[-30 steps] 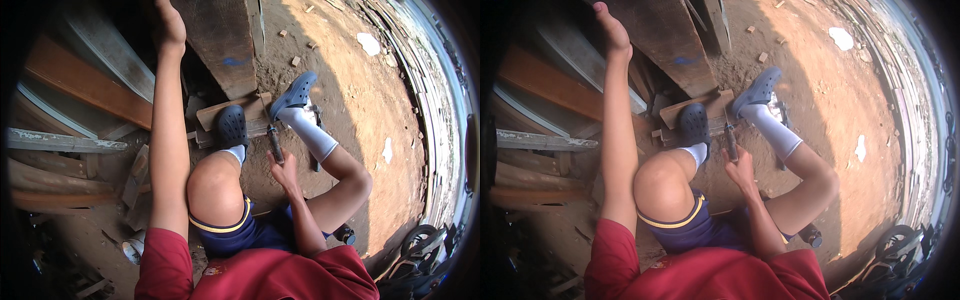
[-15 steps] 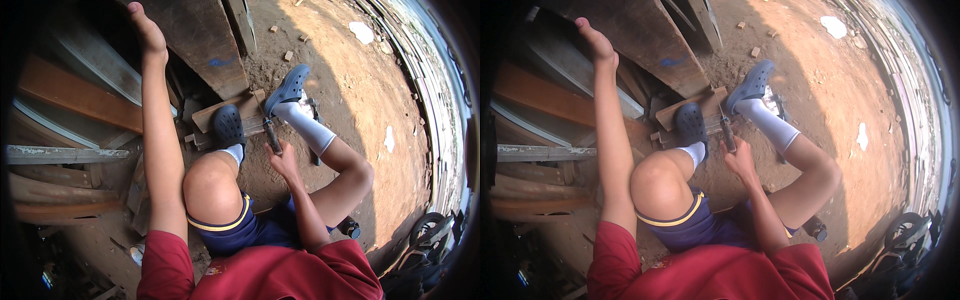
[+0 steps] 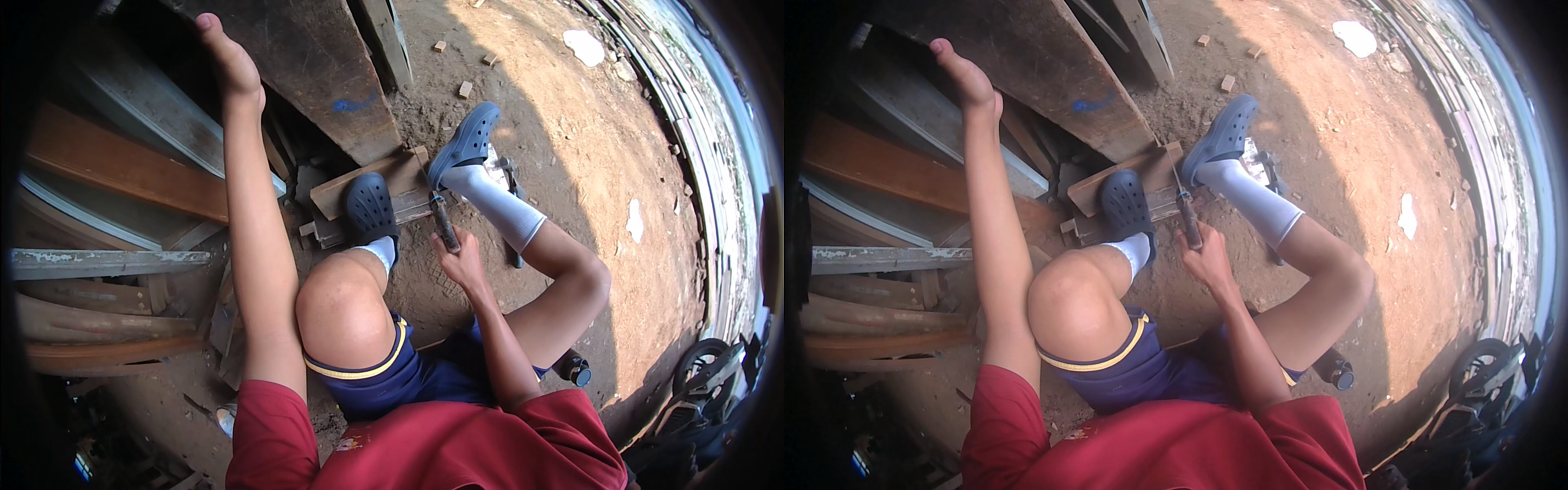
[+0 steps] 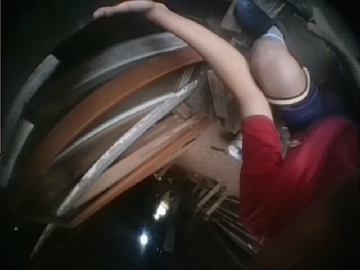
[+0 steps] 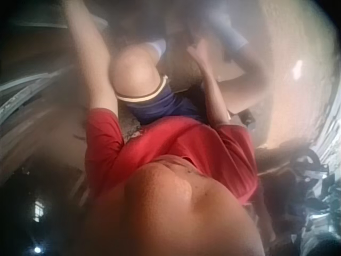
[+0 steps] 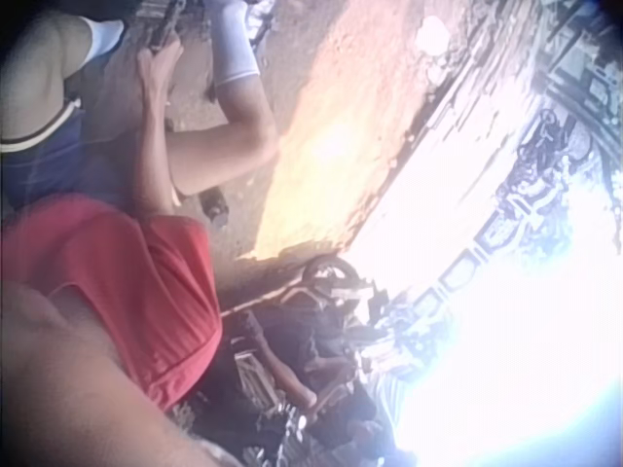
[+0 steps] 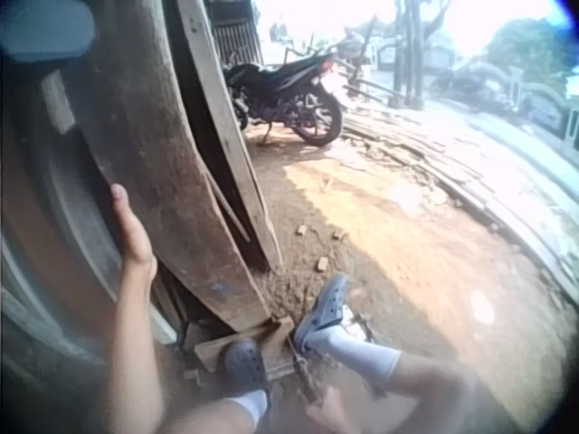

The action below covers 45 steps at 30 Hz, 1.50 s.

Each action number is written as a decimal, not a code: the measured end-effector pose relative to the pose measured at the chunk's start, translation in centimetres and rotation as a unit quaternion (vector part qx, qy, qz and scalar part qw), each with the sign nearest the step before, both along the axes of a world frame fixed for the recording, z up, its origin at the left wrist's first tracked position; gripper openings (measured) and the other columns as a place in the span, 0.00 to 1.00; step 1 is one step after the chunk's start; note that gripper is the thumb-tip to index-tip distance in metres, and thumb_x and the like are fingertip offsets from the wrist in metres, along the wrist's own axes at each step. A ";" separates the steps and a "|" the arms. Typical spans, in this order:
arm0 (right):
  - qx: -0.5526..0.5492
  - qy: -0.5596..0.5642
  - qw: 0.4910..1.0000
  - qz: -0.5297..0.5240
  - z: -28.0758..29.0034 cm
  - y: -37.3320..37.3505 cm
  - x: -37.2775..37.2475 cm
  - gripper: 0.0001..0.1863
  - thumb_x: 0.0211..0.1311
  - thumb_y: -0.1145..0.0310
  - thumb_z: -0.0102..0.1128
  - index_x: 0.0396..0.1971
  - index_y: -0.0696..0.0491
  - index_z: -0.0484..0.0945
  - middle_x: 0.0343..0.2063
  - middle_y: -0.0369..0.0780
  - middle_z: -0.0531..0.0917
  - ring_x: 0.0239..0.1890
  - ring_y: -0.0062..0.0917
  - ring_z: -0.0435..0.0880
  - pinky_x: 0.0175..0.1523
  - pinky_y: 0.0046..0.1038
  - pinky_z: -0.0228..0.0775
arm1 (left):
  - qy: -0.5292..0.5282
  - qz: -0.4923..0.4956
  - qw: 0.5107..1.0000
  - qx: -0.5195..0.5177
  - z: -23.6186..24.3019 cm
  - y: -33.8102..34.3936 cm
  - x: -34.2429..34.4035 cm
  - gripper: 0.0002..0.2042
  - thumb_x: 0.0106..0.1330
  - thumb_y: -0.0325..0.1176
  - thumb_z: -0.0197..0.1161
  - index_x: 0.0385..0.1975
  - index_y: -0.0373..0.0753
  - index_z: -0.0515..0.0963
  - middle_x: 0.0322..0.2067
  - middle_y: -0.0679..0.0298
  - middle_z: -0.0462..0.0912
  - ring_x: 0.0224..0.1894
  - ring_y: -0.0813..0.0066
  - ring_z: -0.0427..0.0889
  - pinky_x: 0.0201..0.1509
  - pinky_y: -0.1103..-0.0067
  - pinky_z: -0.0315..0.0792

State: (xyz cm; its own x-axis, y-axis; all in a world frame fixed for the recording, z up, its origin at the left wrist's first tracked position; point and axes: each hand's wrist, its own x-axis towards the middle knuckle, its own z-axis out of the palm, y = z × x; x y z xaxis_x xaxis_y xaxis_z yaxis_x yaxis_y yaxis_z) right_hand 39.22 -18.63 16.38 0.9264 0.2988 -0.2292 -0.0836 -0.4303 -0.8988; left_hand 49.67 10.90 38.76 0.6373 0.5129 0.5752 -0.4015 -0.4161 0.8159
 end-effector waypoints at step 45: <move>0.034 0.009 0.999 -0.038 -0.8 -1.1 -2.0 0.17 0.54 0.64 0.59 0.17 0.61 0.67 0.11 0.37 0.64 0.18 0.20 0.63 0.25 0.30 0.59 | 0.023 0.003 0.999 -0.042 0.9 -2.6 -1.0 0.52 0.57 0.75 0.33 0.68 0.36 0.29 0.70 0.55 0.24 0.72 0.63 0.26 0.72 0.68 0.28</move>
State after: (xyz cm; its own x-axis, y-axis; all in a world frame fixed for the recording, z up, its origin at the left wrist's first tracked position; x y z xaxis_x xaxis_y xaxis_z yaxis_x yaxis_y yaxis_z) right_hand 37.18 -19.71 15.62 0.9427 0.2433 -0.2283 -0.1309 -0.3597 -0.9239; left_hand 48.71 8.35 39.70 0.6593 0.5612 0.5003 -0.3602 -0.3483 0.8654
